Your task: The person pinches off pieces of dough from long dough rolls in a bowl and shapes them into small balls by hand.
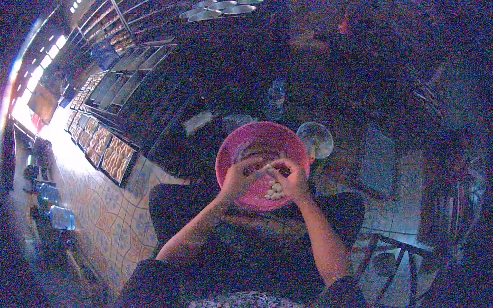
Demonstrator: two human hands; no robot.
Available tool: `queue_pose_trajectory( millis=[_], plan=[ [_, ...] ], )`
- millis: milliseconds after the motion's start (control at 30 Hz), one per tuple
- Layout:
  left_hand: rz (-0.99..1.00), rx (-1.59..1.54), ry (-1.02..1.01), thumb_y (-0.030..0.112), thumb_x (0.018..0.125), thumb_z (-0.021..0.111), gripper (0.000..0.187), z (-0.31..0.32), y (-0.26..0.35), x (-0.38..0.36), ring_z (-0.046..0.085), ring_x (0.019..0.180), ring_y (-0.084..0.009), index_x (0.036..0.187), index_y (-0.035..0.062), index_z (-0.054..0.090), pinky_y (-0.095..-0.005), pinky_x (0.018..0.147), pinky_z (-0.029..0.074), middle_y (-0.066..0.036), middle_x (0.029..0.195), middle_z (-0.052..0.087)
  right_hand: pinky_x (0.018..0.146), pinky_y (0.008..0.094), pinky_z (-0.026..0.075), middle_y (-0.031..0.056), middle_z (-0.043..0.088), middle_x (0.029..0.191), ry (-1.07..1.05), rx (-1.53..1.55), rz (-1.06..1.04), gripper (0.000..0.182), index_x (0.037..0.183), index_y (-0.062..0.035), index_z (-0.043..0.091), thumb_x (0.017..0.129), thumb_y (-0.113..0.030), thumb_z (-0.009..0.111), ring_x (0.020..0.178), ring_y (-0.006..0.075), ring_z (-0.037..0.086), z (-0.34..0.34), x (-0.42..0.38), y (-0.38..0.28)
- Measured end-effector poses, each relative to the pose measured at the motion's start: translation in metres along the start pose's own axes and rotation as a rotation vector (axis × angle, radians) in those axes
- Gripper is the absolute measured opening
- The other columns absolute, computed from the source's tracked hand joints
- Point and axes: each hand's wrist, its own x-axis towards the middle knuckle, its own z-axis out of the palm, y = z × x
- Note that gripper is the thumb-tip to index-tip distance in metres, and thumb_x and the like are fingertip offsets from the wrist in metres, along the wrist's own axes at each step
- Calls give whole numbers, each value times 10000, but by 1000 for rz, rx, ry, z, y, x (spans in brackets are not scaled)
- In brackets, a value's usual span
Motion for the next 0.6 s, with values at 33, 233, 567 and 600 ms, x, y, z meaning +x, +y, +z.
queue_pose_trajectory(
  millis=[33,233,567,600],
  plan=[
    [-91,-14,-25,210,902,745,279,-1,3,-1,699,964,-184,1136,59,734,-325,852,536,-90,1088,753,920,314,500,65,715,1071,1,10,97,182,1060,-39,696,905,-126,734,998,153,664,1,0,7],
    [-60,63,29,200,904,740,283,-1,-5,2,711,972,-217,1146,53,732,-336,835,544,-141,1162,724,961,366,511,128,739,1104,-23,-87,57,247,1126,-59,709,911,-178,728,1056,244,699,3,-3,-10],
    [-307,-353,-95,234,951,718,308,2,-11,1,621,947,-117,1157,5,725,-287,840,519,-69,1102,712,741,322,550,98,728,947,87,-256,-157,158,1054,-42,714,898,-64,720,830,204,715,8,-2,-23],
    [-261,-335,-46,236,951,722,308,4,-12,1,615,915,-100,1149,1,721,-263,805,516,-65,1086,712,745,327,552,94,727,965,92,-307,-211,148,1046,-40,715,900,-62,716,830,211,714,9,-2,-23]
  ],
)
